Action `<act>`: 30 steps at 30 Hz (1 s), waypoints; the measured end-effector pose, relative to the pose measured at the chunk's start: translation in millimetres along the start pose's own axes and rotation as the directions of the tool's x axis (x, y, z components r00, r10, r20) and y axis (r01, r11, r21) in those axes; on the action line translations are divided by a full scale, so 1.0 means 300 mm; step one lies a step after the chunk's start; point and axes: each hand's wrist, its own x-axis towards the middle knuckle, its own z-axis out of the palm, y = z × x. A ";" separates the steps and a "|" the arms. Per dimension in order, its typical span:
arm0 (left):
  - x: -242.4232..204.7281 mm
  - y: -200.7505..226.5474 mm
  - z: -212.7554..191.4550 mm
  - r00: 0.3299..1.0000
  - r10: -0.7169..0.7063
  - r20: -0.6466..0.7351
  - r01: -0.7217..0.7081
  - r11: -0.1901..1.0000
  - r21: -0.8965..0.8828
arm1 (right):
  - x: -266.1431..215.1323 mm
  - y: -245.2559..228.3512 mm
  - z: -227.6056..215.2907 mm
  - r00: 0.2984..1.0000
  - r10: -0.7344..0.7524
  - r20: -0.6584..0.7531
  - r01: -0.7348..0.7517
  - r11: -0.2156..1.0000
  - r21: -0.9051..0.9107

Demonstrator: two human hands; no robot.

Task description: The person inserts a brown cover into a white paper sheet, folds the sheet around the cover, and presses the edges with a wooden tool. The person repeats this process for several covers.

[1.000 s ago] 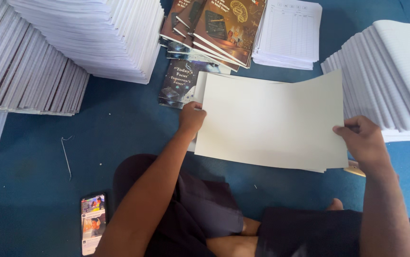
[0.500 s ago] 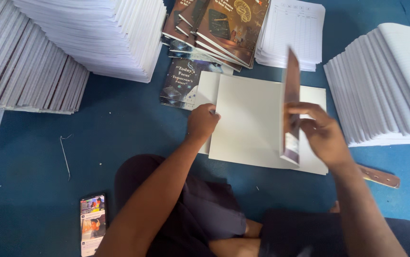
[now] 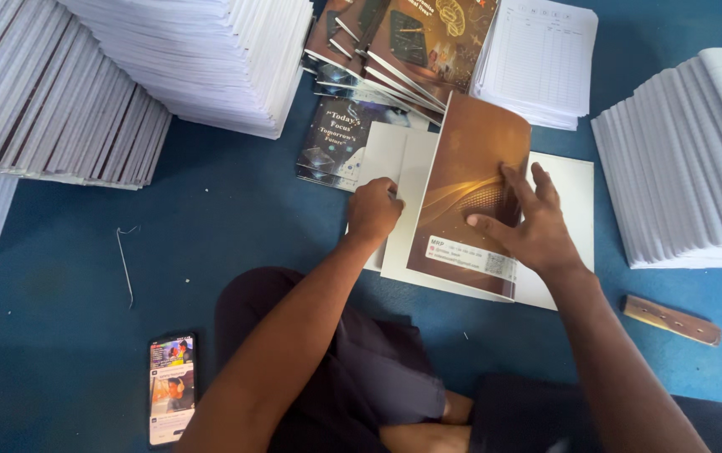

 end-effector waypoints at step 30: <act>-0.012 0.036 -0.006 1.000 -0.011 -0.025 0.010 0.999 -0.048 | 0.067 0.075 0.250 0.995 0.060 0.081 -0.030 0.946 -0.323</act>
